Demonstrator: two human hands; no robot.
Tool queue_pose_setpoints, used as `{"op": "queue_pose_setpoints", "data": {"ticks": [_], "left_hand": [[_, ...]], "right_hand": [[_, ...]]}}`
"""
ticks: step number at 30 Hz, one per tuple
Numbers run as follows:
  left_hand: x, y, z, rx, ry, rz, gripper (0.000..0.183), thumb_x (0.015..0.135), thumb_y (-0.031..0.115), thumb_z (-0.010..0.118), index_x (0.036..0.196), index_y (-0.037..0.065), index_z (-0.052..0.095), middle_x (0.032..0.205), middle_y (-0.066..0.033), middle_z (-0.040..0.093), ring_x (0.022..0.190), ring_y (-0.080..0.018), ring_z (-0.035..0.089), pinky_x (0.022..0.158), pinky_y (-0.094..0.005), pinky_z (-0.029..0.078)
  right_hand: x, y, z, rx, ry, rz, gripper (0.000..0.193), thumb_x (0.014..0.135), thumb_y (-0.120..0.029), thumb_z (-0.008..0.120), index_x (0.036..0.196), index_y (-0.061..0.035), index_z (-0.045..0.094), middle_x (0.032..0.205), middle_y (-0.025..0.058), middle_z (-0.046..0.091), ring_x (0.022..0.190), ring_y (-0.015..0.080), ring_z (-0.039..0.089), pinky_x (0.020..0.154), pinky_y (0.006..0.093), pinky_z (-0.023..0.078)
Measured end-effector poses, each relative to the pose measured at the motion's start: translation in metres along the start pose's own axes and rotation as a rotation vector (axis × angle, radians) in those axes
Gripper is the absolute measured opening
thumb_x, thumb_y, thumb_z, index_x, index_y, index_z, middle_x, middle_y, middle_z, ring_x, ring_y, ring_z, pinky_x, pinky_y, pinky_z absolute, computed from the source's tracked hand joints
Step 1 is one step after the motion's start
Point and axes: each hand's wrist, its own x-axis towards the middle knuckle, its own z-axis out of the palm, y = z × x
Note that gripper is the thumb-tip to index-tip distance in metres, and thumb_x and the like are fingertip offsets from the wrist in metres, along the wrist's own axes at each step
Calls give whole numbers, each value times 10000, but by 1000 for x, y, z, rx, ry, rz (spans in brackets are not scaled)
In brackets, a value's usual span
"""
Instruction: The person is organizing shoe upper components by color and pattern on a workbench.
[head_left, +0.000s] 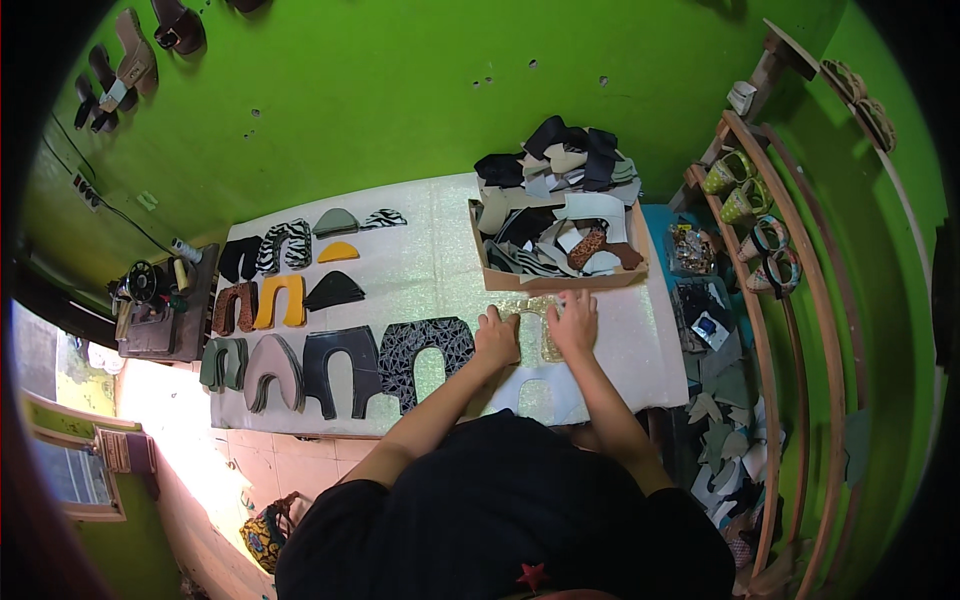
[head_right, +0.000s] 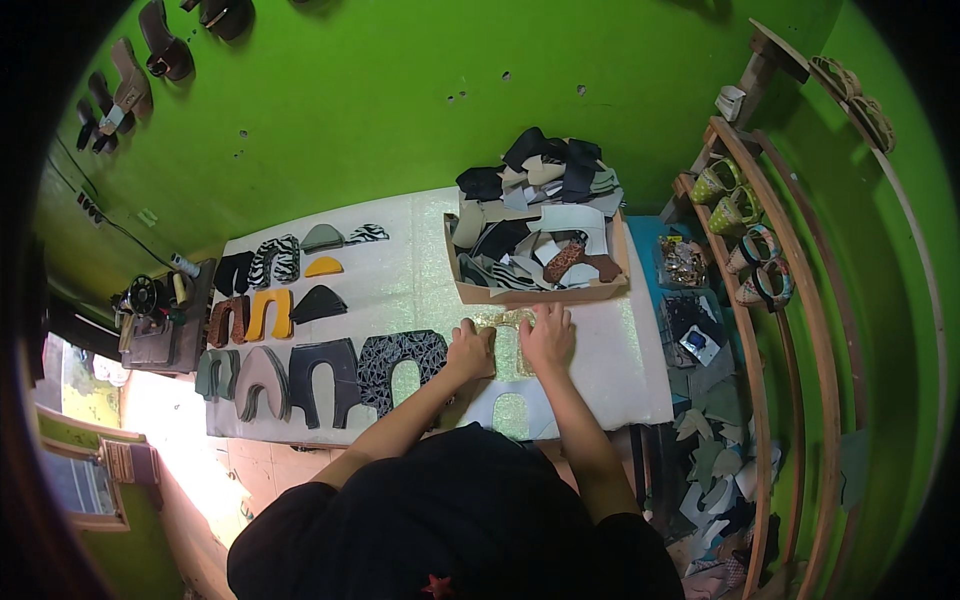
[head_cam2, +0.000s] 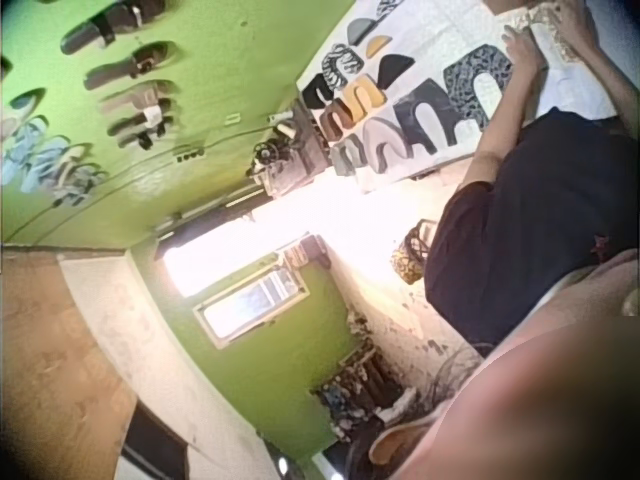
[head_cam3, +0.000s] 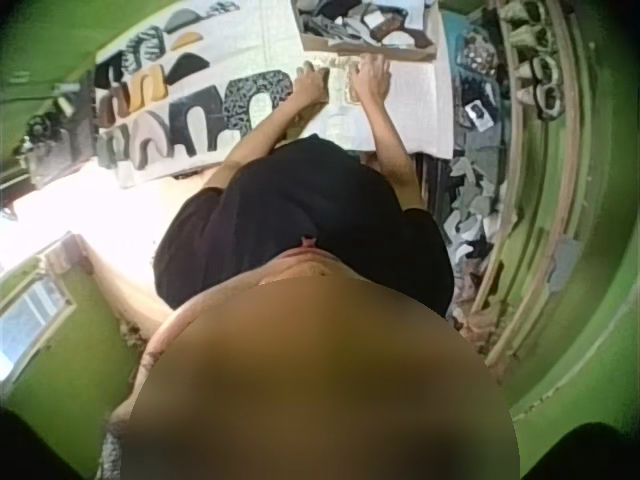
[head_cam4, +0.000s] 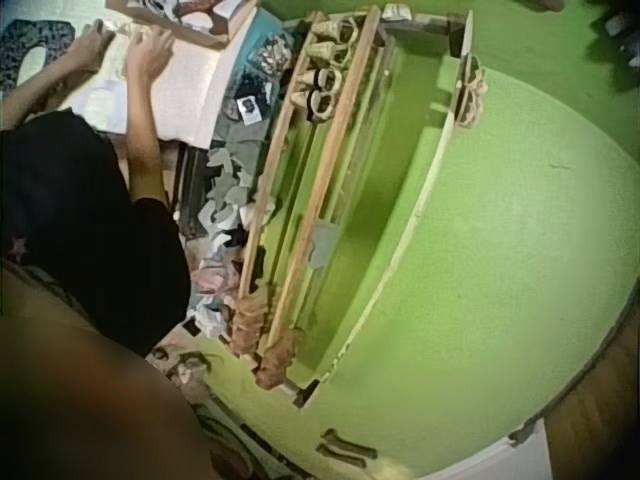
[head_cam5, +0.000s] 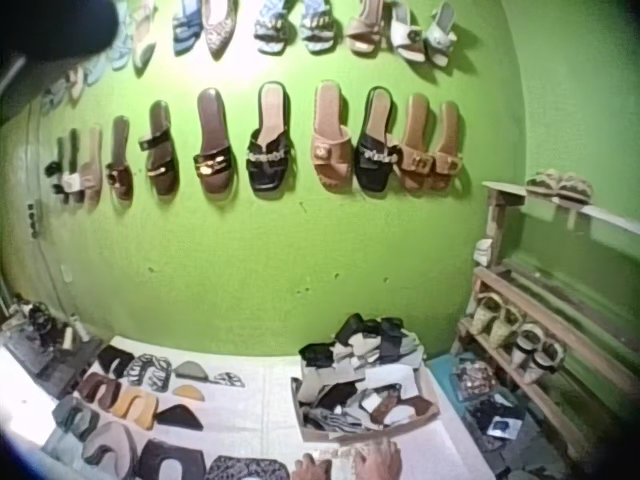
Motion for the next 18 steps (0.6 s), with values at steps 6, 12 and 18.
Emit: {"op": "queue_pose_setpoints", "data": {"ticks": [6, 12, 18], "left_hand": [[4, 9, -34, -49, -81, -67, 377, 740, 255, 581, 1077, 100, 512, 1111, -203, 385, 1025, -350, 419, 819, -409, 437], [34, -4, -65, -519, 737, 32, 414, 701, 138, 562, 1056, -26, 425, 1033, -228, 421, 966, -384, 421, 819, -425, 371], [52, 9, -94, -409, 840, 112, 315, 696, 98, 567, 985, 0, 488, 995, -206, 450, 938, -355, 424, 816, -407, 354]], "right_hand": [[63, 14, -33, 360, 430, -224, 131, 716, -113, 591, 827, -59, 545, 862, 111, 491, 839, 295, 475, 724, 413, 397], [124, 49, -30, 87, -81, 162, 360, 718, -135, 630, 1047, -65, 503, 1088, 154, 433, 1036, 346, 430, 834, 451, 405], [145, 77, -1, -34, -301, 146, 468, 643, -107, 702, 1075, -76, 523, 1101, 168, 448, 1048, 369, 438, 878, 421, 408]]}}
